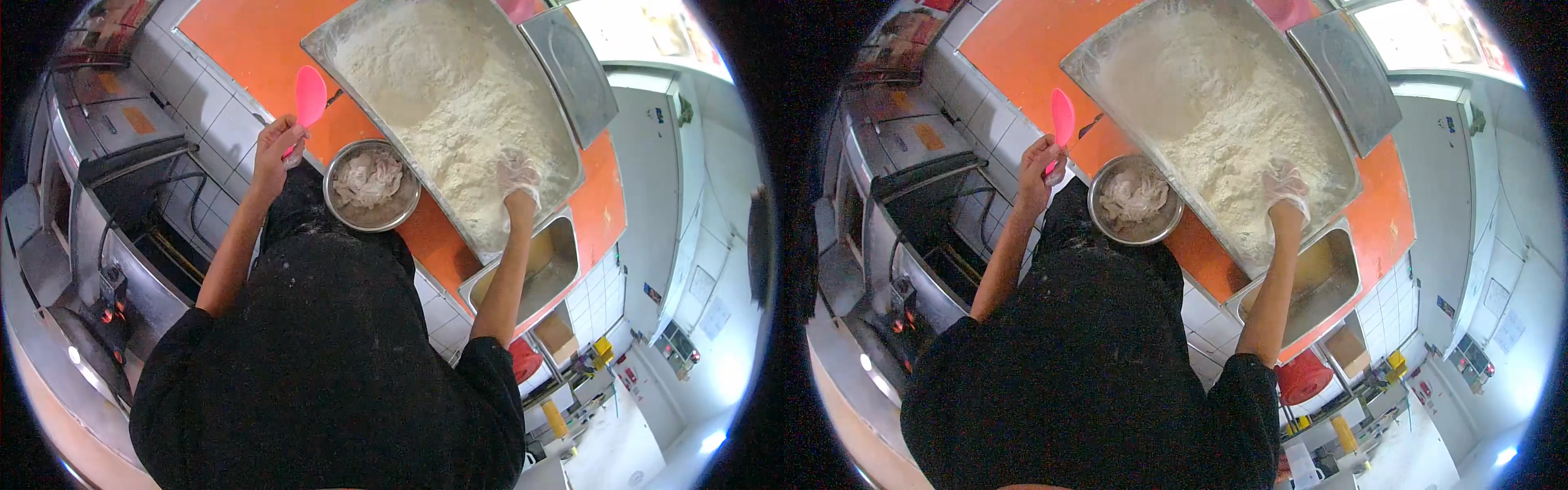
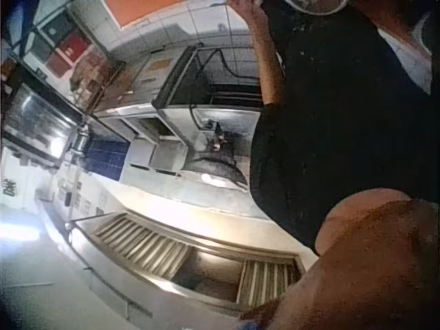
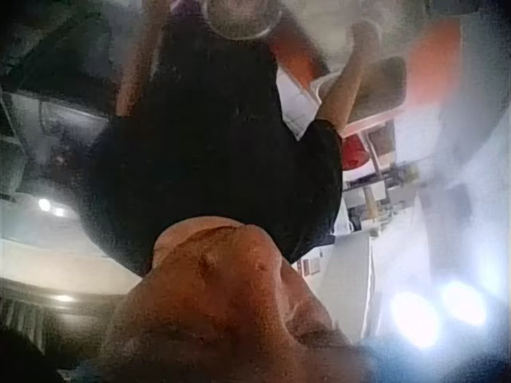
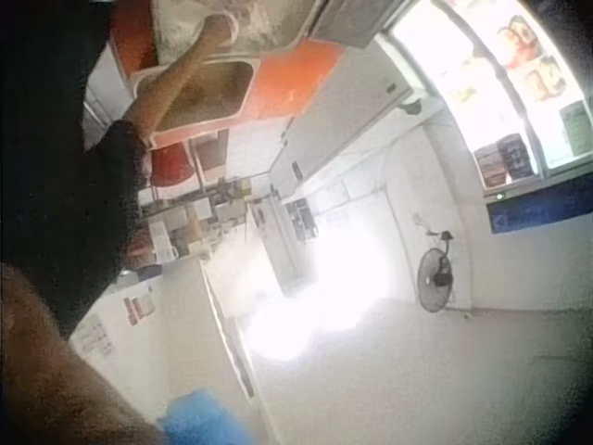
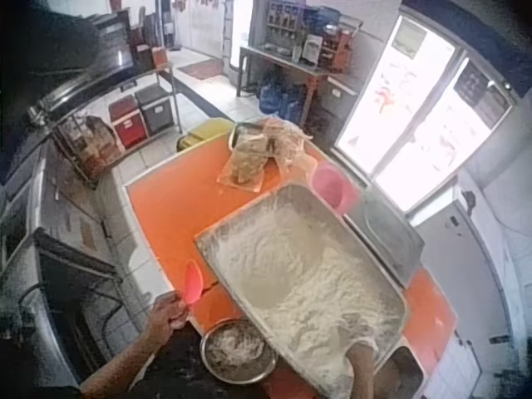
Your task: The person dredges pieces of chicken in flour by hand, places them in a bowl, and stirs the chicken with a pink spoon.
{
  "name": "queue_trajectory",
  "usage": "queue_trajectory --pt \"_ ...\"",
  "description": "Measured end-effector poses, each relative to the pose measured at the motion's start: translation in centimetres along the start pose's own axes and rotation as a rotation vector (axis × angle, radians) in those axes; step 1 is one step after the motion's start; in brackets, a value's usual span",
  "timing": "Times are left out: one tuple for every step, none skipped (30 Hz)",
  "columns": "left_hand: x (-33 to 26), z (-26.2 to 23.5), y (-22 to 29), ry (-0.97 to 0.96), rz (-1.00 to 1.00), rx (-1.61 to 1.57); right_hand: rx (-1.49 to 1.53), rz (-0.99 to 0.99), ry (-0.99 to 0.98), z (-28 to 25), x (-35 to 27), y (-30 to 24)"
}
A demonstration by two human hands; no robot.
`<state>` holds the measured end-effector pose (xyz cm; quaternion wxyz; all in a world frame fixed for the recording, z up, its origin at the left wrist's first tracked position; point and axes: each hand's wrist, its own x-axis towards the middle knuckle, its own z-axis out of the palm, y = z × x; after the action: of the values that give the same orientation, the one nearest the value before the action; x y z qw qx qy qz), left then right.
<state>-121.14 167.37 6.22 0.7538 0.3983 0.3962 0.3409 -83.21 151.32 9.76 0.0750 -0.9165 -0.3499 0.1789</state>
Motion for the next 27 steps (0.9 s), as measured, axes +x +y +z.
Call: queue_trajectory --pt "0.1 0.1 0.1 -0.002 0.001 0.0 0.0 0.001 0.002 -0.2 0.1 0.1" --pt "0.0 0.3 0.2 0.007 0.004 0.004 0.033 -0.003 -0.051 -0.3 0.4 0.3" --pt "0.0 0.3 0.2 0.018 0.007 0.008 0.065 -0.009 -0.105 -0.5 0.7 0.4" --pt "0.1 0.5 0.1 0.009 0.006 0.005 0.062 -0.002 -0.099 0.1 1.1 1.9" --pt "0.3 0.8 0.2 -0.009 -0.006 -0.013 -0.13 -0.163 0.039 1.5 1.5 4.2" --pt "0.3 0.8 0.2 -0.02 -0.019 -0.028 -0.323 -0.328 0.171 2.8 1.9 5.5" --pt "0.4 0.7 0.0 -0.02 -0.02 -0.028 -0.323 -0.327 0.17 3.8 2.1 5.5" --pt "0.4 0.6 0.0 -0.027 -0.015 -0.019 -0.316 -0.365 0.24 4.7 2.1 4.9" --pt "0.4 0.5 -0.1 -0.035 -0.011 -0.01 -0.308 -0.402 0.31 5.4 2.2 4.4" --pt "0.3 0.4 0.0 -0.029 -0.01 -0.007 -0.304 -0.407 0.307 5.5 2.4 3.5" --pt "0.2 0.3 0.1 -0.015 -0.01 -0.009 -0.326 -0.35 0.169 5.4 2.9 2.7" --pt "0.1 0.3 0.2 -0.002 -0.011 -0.011 -0.347 -0.292 0.032 5.3 3.2 1.9" --pt "0.2 0.4 0.2 -0.01 -0.012 -0.015 -0.351 -0.285 0.036 5.6 3.6 2.9" --pt "0.5 0.9 0.2 -0.025 -0.017 -0.018 -0.346 -0.29 0.055 5.9 3.9 5.1" --pt "0.7 1.2 0.0 -0.031 -0.022 -0.02 -0.34 -0.3 0.069 6.2 4.0 6.5" --pt "0.7 0.7 0.0 -0.013 -0.017 -0.014 -0.332 -0.317 0.061 5.7 4.4 4.8" --pt "0.2 -0.2 0.0 0.019 -0.024 -0.018 -0.254 -0.169 0.002 4.2 4.4 1.5" --pt "-0.2 -0.4 0.1 0.031 -0.034 -0.028 -0.185 -0.002 -0.049 2.9 4.1 -0.3" --pt "-0.2 -0.3 0.1 0.027 -0.036 -0.03 -0.187 0.002 -0.048 2.6 4.2 0.0" --pt "-0.2 -0.1 0.2 0.021 -0.025 -0.02 -0.124 0.064 -0.022 2.2 4.6 0.4" --pt "-0.2 0.0 0.2 0.017 -0.013 -0.01 -0.061 0.123 0.003 1.8 4.9 0.7" --pt "-0.2 0.0 0.2 0.012 -0.015 -0.01 -0.061 0.128 0.005 2.1 5.3 1.5" --pt "-0.1 0.3 0.2 0.013 -0.02 -0.003 -0.131 -0.042 0.05 2.7 5.8 2.7" --pt "0.0 0.5 0.2 0.016 -0.023 0.004 -0.201 -0.214 0.093 3.4 6.2 3.8" --pt "0.2 0.7 0.1 0.007 -0.025 0.005 -0.201 -0.206 0.097 4.4 6.7 4.7" --pt "0.3 0.9 0.1 -0.004 -0.03 0.001 -0.286 -0.22 0.033 5.2 7.3 5.2" --pt "0.4 1.2 0.0 -0.016 -0.034 -0.004 -0.372 -0.232 -0.031 5.7 7.6 6.0"
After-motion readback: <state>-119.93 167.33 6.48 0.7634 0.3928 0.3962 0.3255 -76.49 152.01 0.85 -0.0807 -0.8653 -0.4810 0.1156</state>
